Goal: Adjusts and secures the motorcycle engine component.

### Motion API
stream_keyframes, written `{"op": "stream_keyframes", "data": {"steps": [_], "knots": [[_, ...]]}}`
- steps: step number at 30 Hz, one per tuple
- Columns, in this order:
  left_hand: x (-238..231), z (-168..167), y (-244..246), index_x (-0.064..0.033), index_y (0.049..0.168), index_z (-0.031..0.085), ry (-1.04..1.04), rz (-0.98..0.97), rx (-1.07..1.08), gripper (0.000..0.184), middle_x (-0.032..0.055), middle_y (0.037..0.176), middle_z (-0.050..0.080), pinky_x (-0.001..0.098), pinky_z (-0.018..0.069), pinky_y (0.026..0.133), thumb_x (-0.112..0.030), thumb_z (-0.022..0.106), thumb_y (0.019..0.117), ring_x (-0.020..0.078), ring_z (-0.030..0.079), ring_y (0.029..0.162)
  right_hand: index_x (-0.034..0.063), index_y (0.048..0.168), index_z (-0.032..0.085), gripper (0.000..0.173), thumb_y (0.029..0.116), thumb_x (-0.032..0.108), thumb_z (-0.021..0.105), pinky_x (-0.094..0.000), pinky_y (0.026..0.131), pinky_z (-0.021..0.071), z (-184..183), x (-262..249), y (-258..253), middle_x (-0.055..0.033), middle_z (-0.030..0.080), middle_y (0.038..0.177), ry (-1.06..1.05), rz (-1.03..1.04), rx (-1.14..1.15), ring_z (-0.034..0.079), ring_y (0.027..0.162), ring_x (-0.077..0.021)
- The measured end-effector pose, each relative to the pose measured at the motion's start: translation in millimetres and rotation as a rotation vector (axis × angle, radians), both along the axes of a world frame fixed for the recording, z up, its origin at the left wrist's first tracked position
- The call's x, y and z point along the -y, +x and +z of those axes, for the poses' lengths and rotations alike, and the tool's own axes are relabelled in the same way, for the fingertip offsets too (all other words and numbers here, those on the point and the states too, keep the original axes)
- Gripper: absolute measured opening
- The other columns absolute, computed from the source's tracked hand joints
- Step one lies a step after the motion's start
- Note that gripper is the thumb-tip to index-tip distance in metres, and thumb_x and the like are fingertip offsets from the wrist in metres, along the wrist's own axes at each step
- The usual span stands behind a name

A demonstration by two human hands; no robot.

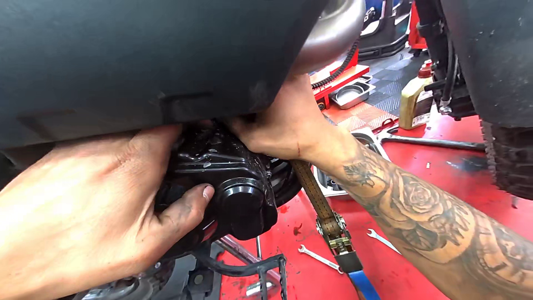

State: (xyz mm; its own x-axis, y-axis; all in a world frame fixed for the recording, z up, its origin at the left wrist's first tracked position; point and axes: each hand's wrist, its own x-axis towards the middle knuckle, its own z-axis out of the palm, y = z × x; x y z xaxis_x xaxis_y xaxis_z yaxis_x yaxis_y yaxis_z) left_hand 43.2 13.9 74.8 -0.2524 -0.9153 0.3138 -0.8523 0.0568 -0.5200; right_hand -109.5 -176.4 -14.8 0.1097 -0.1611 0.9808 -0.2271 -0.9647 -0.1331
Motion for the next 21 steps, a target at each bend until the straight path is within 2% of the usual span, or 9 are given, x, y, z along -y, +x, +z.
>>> {"op": "stream_keyframes", "data": {"steps": [3, 5, 8, 11, 14, 17, 19, 21], "knots": [[1, -2, 2, -0.0189, 0.142, 0.05, -0.025, -0.033, 0.011, 0.08, 0.0074, 0.119, 0.064, 0.0577, 0.0537, 0.081, -0.072, 0.044, 0.0827, 0.0264, 0.065, 0.11, 0.0231, 0.089, 0.077, 0.023, 0.0856, 0.045, 0.07, -0.043, 0.073, 0.0541, -1, 1, 3, 0.0023, 0.073, 0.087, -0.031, -0.014, 0.04, 0.07, 0.09, -0.0138], [-1, -4, 8, -0.0153, 0.144, 0.049, -0.041, -0.096, -0.001, 0.082, 0.0096, 0.121, 0.065, 0.0579, 0.0534, 0.085, -0.072, 0.046, 0.0845, 0.0275, 0.064, 0.112, 0.0224, 0.087, 0.077, 0.026, 0.0849, 0.047, 0.071, -0.0434, 0.073, 0.0539, -2, 3, 4, 0.0015, 0.073, 0.086, -0.057, -0.006, 0.068, 0.07, 0.088, -0.0145], [-2, -6, 15, -0.015, 0.148, 0.046, -0.045, -0.135, -0.027, 0.084, 0.0103, 0.125, 0.064, 0.0577, 0.0519, 0.091, -0.071, 0.047, 0.0855, 0.0275, 0.063, 0.117, 0.0206, 0.084, 0.077, 0.028, 0.0844, 0.048, 0.072, -0.0423, 0.068, 0.0525, -3, 4, 8, 0.0, 0.072, 0.082, -0.109, 0.003, 0.162, 0.07, 0.083, -0.0157], [-3, -9, 17, -0.0136, 0.145, 0.048, -0.068, -0.114, -0.021, 0.084, 0.0113, 0.121, 0.065, 0.0589, 0.0524, 0.087, -0.072, 0.047, 0.0848, 0.029, 0.064, 0.113, 0.0183, 0.082, 0.076, 0.027, 0.0896, 0.043, 0.069, -0.0425, 0.066, 0.0527, -4, 4, 9, -0.0019, 0.072, 0.08, -0.099, 0.026, 0.199, 0.07, 0.082, -0.0174], [-5, -9, 16, -0.014, 0.143, 0.049, -0.08, -0.078, -0.018, 0.084, 0.0109, 0.118, 0.066, 0.0593, 0.053, 0.084, -0.074, 0.048, 0.0838, 0.0293, 0.065, 0.109, 0.0192, 0.09, 0.076, 0.023, 0.095, 0.038, 0.063, -0.0426, 0.074, 0.0539, -2, 3, -4, 0.0006, 0.072, 0.087, -0.019, 0.113, 0.049, 0.069, 0.089, -0.0136], [-2, -8, 9, -0.0152, 0.145, 0.047, -0.055, -0.034, -0.034, 0.086, 0.0103, 0.122, 0.065, 0.0593, 0.0529, 0.086, -0.074, 0.046, 0.083, 0.0287, 0.064, 0.113, 0.0197, 0.098, 0.076, 0.021, 0.09, 0.036, 0.066, -0.0416, 0.08, 0.0545, -1, 4, -16, 0.0029, 0.073, 0.093, 0.043, 0.125, -0.115, 0.068, 0.094, -0.0111], [0, -6, 4, -0.0171, 0.149, 0.045, -0.023, -0.005, -0.025, 0.087, 0.0094, 0.128, 0.063, 0.059, 0.0524, 0.089, -0.074, 0.044, 0.0823, 0.0278, 0.062, 0.118, 0.0198, 0.1, 0.076, 0.02, 0.0901, 0.035, 0.068, -0.0413, 0.081, 0.0548, -1, 4, -16, 0.0026, 0.073, 0.093, 0.034, 0.1, -0.117, 0.068, 0.094, -0.0113], [0, -8, 8, -0.0164, 0.146, 0.047, -0.058, 0.0, 0.003, 0.087, 0.0104, 0.123, 0.064, 0.0597, 0.0529, 0.084, -0.075, 0.043, 0.0816, 0.0296, 0.064, 0.113, 0.0203, 0.098, 0.077, 0.02, 0.0898, 0.036, 0.068, -0.0407, 0.079, 0.0547, -1, 4, -13, 0.0025, 0.073, 0.092, 0.02, 0.084, -0.091, 0.069, 0.092, -0.0116]]}}
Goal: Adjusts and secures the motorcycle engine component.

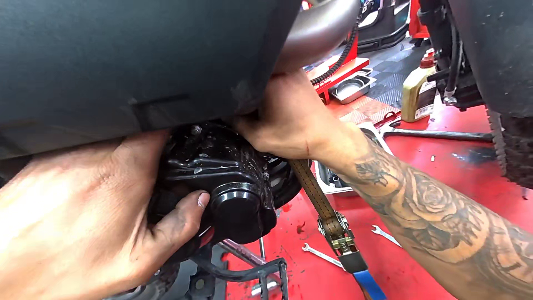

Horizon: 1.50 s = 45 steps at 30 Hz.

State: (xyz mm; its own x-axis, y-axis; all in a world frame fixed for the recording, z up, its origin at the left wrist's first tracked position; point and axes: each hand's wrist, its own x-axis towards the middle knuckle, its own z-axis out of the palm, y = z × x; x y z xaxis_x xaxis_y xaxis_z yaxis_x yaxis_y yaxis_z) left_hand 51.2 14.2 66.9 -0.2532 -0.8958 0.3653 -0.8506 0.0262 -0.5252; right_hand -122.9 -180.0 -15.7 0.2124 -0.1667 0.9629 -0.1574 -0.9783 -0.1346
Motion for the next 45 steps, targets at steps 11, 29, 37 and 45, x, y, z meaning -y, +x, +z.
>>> {"op": "stream_keyframes", "data": {"steps": [11, 29, 37, 45], "knots": [[-7, 1, -1, -0.0085, 0.147, 0.047, -0.021, -0.052, -0.006, 0.091, 0.0202, 0.131, 0.062, 0.0649, 0.0464, 0.096, -0.078, 0.03, 0.0913, 0.037, 0.06, 0.123, 0.0145, 0.089, 0.074, 0.021, 0.0962, 0.032, 0.065, -0.0411, 0.08, 0.0553, -3, 8, -5, -0.0007, 0.072, 0.086, -0.023, 0.031, -0.004, 0.069, 0.088, -0.0142], [0, 5, -7, -0.0149, 0.154, 0.042, 0.026, -0.026, 0.049, 0.1, 0.0149, 0.138, 0.06, 0.0626, 0.0479, 0.1, -0.086, 0.028, 0.0859, 0.0337, 0.059, 0.128, 0.0146, 0.096, 0.075, 0.024, 0.1003, 0.032, 0.06, -0.0427, 0.08, 0.054, -4, 22, -6, -0.003, 0.072, 0.09, -0.144, 0.027, -0.022, 0.069, 0.09, -0.0178], [2, 3, -7, -0.0163, 0.155, 0.04, 0.012, 0.017, 0.037, 0.107, 0.0132, 0.144, 0.057, 0.0618, 0.0478, 0.101, -0.092, 0.027, 0.0809, 0.0326, 0.057, 0.131, 0.0158, 0.096, 0.075, 0.029, 0.0995, 0.04, 0.06, -0.043, 0.081, 0.055, -3, 27, -5, -0.0013, 0.073, 0.091, -0.169, 0.028, -0.029, 0.069, 0.091, -0.0161], [0, 2, 3, -0.0179, 0.154, 0.042, -0.001, -0.002, 0.033, 0.107, 0.0098, 0.146, 0.056, 0.0598, 0.0474, 0.104, -0.093, 0.03, 0.0796, 0.0293, 0.056, 0.133, 0.0172, 0.103, 0.077, 0.026, 0.1027, 0.032, 0.055, -0.0444, 0.077, 0.0543, -5, 30, -4, -0.0019, 0.074, 0.093, -0.275, 0.015, -0.02, 0.07, 0.09, -0.0186]]}}
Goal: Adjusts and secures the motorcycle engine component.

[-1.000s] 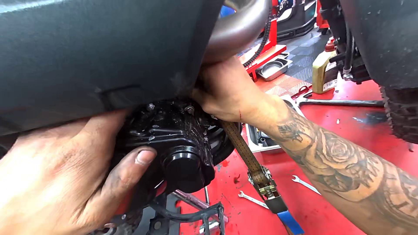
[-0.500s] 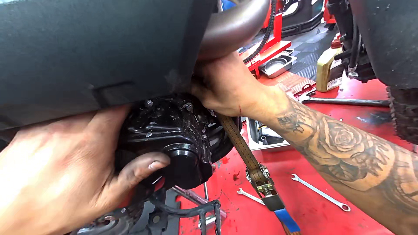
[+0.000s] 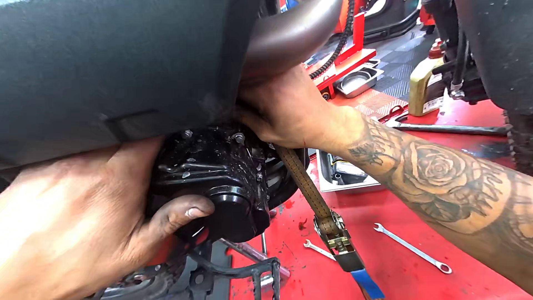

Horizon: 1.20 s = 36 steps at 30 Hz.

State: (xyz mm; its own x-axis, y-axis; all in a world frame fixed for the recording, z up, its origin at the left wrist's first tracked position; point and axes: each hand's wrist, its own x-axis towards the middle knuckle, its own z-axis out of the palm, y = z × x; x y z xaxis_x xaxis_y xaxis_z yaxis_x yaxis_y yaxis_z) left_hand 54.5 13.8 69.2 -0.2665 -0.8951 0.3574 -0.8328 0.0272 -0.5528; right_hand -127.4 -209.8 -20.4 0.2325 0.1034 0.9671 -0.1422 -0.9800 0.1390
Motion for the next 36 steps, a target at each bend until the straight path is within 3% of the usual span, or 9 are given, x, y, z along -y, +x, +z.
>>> {"op": "stream_keyframes", "data": {"steps": [4, 8, 11, 15, 22, 25, 28, 32, 36], "knots": [[-4, -5, 16, -0.0158, 0.149, 0.045, -0.059, -0.059, 0.014, 0.108, 0.0146, 0.127, 0.064, 0.0615, 0.0517, 0.089, -0.095, 0.035, 0.0764, 0.0332, 0.064, 0.116, 0.019, 0.106, 0.076, 0.018, 0.0968, 0.02, 0.061, -0.0442, 0.071, 0.0533, 0, -7, -1, -0.0027, 0.073, 0.09, -0.039, -0.042, 0.027, 0.07, 0.085, -0.0216], [1, -1, 8, -0.0199, 0.155, 0.04, 0.0, -0.033, 0.002, 0.106, 0.008, 0.146, 0.056, 0.0581, 0.0467, 0.106, -0.093, 0.034, 0.0781, 0.0276, 0.055, 0.133, 0.0184, 0.107, 0.077, 0.018, 0.0944, 0.016, 0.063, -0.0428, 0.066, 0.0519, 0, -5, 2, -0.0034, 0.071, 0.084, -0.058, -0.007, 0.044, 0.068, 0.079, -0.022], [-1, -2, 7, -0.0167, 0.15, 0.044, -0.036, -0.014, 0.03, 0.108, 0.0133, 0.13, 0.064, 0.062, 0.051, 0.093, -0.095, 0.035, 0.0759, 0.0325, 0.063, 0.119, 0.0189, 0.111, 0.076, 0.021, 0.095, 0.016, 0.062, -0.0434, 0.069, 0.0532, 1, 0, 1, -0.0024, 0.072, 0.085, -0.077, 0.012, -0.002, 0.069, 0.08, -0.021], [-5, -3, 12, -0.0146, 0.146, 0.047, -0.068, -0.026, 0.026, 0.107, 0.0148, 0.124, 0.065, 0.0616, 0.0515, 0.089, -0.094, 0.038, 0.0755, 0.0335, 0.064, 0.115, 0.0191, 0.114, 0.075, 0.023, 0.0977, 0.016, 0.059, -0.0434, 0.068, 0.0533, 1, 5, -1, -0.0027, 0.072, 0.087, -0.091, 0.022, -0.025, 0.069, 0.081, -0.0211], [-4, 2, -2, -0.0172, 0.149, 0.05, -0.007, -0.028, 0.004, 0.092, 0.0126, 0.136, 0.063, 0.061, 0.0501, 0.096, -0.084, 0.037, 0.0868, 0.0324, 0.062, 0.123, 0.0184, 0.114, 0.074, 0.023, 0.0967, 0.018, 0.059, -0.045, 0.063, 0.0516, -1, 8, -1, -0.005, 0.07, 0.084, -0.095, 0.034, -0.012, 0.068, 0.077, -0.024], [-3, 3, -6, -0.0156, 0.148, 0.051, 0.029, -0.05, -0.032, 0.086, 0.0105, 0.145, 0.058, 0.0587, 0.0493, 0.102, -0.078, 0.039, 0.0905, 0.0304, 0.059, 0.13, 0.0175, 0.112, 0.075, 0.021, 0.0964, 0.017, 0.06, -0.0448, 0.066, 0.0532, -1, 5, 0, -0.0049, 0.071, 0.086, -0.069, 0.043, -0.003, 0.069, 0.08, -0.0233], [0, 0, -4, -0.0172, 0.149, 0.05, 0.025, -0.078, -0.069, 0.083, 0.0089, 0.149, 0.054, 0.0575, 0.0483, 0.105, -0.076, 0.041, 0.0908, 0.0298, 0.055, 0.134, 0.0171, 0.107, 0.075, 0.019, 0.0925, 0.016, 0.063, -0.0448, 0.066, 0.0524, 0, 1, 3, -0.0041, 0.071, 0.083, -0.055, 0.05, 0.013, 0.068, 0.077, -0.0228], [2, -2, -6, -0.0161, 0.15, 0.048, 0.021, 0.003, -0.08, 0.091, 0.0071, 0.151, 0.052, 0.0577, 0.0463, 0.108, -0.081, 0.037, 0.0868, 0.0283, 0.052, 0.138, 0.0182, 0.108, 0.076, 0.019, 0.0948, 0.017, 0.062, -0.0447, 0.07, 0.0539, 0, 0, 2, -0.0038, 0.071, 0.086, -0.039, 0.049, 0.003, 0.069, 0.082, -0.0218], [-3, -4, -1, -0.0144, 0.15, 0.045, -0.028, -0.027, -0.023, 0.091, 0.0151, 0.131, 0.063, 0.0629, 0.0514, 0.093, -0.08, 0.038, 0.0882, 0.0347, 0.063, 0.12, 0.0172, 0.108, 0.076, 0.019, 0.0952, 0.017, 0.062, -0.043, 0.071, 0.0536, 1, 0, 2, -0.0035, 0.073, 0.088, -0.057, 0.045, 0.013, 0.069, 0.083, -0.0206]]}}
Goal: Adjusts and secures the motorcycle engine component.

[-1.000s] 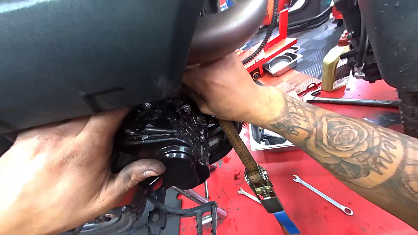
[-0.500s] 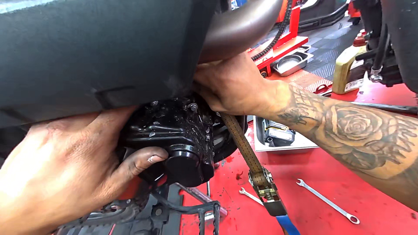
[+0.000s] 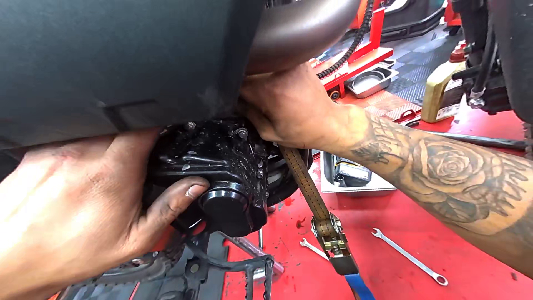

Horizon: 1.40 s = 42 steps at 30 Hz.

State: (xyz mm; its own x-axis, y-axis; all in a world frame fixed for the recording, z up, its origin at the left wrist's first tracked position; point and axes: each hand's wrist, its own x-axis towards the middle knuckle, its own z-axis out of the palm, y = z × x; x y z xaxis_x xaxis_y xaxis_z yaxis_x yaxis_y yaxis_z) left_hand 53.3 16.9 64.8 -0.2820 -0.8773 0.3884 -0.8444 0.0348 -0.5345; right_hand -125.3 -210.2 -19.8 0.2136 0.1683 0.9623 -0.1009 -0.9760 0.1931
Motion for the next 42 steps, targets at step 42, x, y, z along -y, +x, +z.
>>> {"op": "stream_keyframes", "data": {"steps": [42], "knots": [[-2, 2, 9, -0.0193, 0.15, 0.05, 0.034, -0.045, -0.016, 0.105, 0.0118, 0.134, 0.064, 0.0576, 0.0509, 0.097, -0.093, 0.032, 0.0778, 0.03, 0.062, 0.123, 0.018, 0.113, 0.076, 0.022, 0.097, 0.019, 0.061, -0.0449, 0.071, 0.0545, -1, 9, -2, -0.0041, 0.073, 0.09, -0.03, 0.022, -0.02, 0.07, 0.084, -0.0217]]}}
